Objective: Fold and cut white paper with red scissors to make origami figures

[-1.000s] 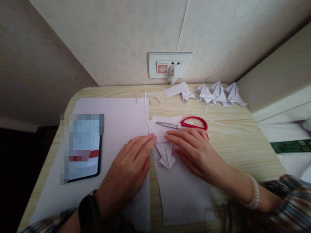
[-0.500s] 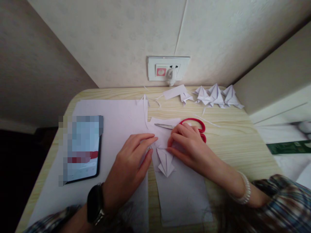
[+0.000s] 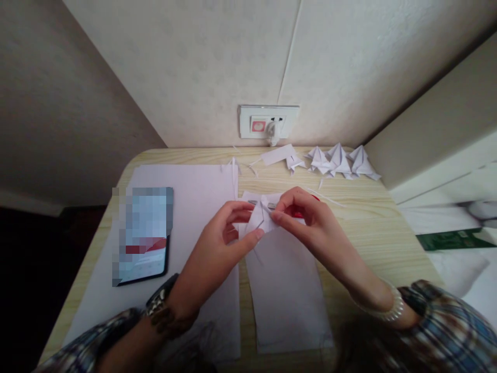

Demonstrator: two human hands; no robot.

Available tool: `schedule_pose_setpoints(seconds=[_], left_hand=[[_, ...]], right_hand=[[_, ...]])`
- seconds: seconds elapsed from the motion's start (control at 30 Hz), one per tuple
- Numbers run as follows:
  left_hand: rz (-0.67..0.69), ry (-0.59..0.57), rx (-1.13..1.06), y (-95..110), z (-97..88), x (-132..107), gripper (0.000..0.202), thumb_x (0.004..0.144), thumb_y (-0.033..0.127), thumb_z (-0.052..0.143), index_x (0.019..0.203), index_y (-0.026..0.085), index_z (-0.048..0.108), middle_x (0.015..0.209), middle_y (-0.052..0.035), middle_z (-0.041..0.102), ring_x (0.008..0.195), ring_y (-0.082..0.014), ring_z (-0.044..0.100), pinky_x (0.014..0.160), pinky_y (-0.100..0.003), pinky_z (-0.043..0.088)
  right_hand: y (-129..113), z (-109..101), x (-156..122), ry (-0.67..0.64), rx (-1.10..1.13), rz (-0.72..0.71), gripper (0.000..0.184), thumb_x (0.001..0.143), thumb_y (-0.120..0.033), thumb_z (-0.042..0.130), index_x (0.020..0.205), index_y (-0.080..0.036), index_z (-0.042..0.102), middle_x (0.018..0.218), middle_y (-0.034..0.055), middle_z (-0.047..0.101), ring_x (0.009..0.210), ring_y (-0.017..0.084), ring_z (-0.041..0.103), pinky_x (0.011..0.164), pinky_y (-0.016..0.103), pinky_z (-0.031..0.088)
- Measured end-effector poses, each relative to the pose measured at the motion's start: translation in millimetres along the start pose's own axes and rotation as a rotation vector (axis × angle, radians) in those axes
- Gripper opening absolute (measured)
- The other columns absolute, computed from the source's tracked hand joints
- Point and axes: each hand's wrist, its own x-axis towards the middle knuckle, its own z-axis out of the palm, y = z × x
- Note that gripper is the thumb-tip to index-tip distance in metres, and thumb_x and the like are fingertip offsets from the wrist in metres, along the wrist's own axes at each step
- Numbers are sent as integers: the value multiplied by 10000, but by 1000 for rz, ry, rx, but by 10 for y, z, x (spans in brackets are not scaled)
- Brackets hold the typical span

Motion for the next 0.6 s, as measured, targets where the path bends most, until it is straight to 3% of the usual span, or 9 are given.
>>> schedule_pose_setpoints(seconds=[0.13, 0.27, 0.43, 0.6], left_hand=[[0, 9, -100, 51, -28, 54, 158, 757, 253, 679, 858, 182, 580, 834, 25, 615, 681, -112, 621, 626, -223, 526], [29, -6, -24, 26, -92, 52, 104, 747, 203, 678, 818, 196, 602, 799, 37, 607, 708, -119, 587, 532, -179, 454], [-13, -109, 19, -21, -125, 61, 67, 776, 204, 643, 841, 209, 627, 871, 14, 653, 816, -163, 617, 618, -222, 486], [-54, -74, -140, -78, -124, 71, 357, 729, 140, 660, 1067, 214, 572, 918, 2, 656, 806, -152, 654, 699, -253, 537]], right_hand=[[-39, 51, -16, -27, 86, 53, 114, 821, -257, 596, 752, -179, 551, 756, 1, 528, 699, 136, 494, 632, 269, 394], [13, 95, -47, -115, 219, 133, 128, 828, -303, 595, 816, -188, 539, 740, -13, 541, 702, 131, 521, 642, 257, 419], [98, 137, -92, -207, 241, 157, 147, 826, -287, 606, 923, -200, 539, 778, -6, 566, 718, 142, 554, 641, 256, 451], [108, 140, -100, -277, 159, 114, 79, 840, -263, 602, 853, -187, 584, 764, 2, 601, 701, 149, 559, 630, 259, 444]])
